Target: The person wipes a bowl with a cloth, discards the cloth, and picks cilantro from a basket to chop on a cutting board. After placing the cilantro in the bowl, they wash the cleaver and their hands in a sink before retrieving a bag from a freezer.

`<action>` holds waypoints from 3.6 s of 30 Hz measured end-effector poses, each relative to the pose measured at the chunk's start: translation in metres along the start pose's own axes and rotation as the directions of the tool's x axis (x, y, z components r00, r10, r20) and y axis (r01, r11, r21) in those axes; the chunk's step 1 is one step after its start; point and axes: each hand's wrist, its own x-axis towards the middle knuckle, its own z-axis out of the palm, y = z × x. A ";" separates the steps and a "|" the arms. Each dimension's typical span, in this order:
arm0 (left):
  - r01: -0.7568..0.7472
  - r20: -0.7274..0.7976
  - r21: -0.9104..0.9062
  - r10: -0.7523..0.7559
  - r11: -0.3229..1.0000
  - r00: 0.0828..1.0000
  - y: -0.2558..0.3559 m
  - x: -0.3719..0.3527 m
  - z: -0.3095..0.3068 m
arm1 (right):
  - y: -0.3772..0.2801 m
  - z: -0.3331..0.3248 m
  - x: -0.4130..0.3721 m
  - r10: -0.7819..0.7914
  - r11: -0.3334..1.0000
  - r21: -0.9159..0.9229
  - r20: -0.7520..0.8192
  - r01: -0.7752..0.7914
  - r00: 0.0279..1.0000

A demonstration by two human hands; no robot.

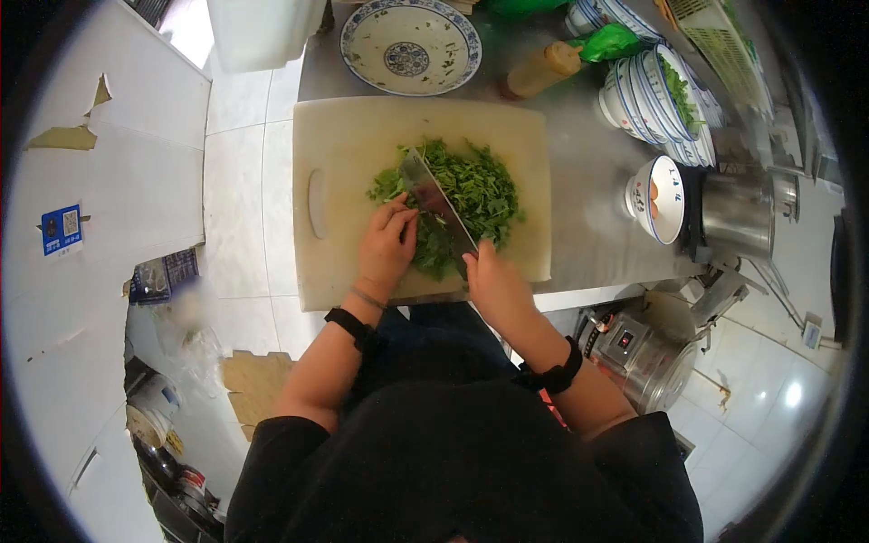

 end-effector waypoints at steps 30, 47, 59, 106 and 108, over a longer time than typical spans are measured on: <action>0.050 0.089 -0.169 -0.036 0.984 0.995 -0.004 0.001 -0.005 | 0.014 0.038 0.026 -0.068 0.969 0.222 -0.195 0.112 0.979; -0.682 0.719 -0.211 0.584 0.701 0.378 0.051 -0.028 0.025 | 0.067 -0.037 -0.019 0.277 0.806 0.584 -0.235 -0.093 0.932; -0.596 0.485 -0.068 0.549 0.800 0.681 0.034 -0.008 -0.018 | 0.070 -0.027 -0.013 0.234 0.815 0.573 -0.193 -0.084 0.953; -0.255 0.112 0.241 0.234 0.936 0.966 0.011 0.014 -0.051 | 0.008 0.031 0.004 -0.017 0.976 0.216 -0.097 0.038 0.995; -0.252 0.136 0.172 0.231 0.952 0.963 0.000 0.025 -0.052 | 0.005 0.020 -0.002 -0.049 0.964 0.247 -0.199 0.098 0.979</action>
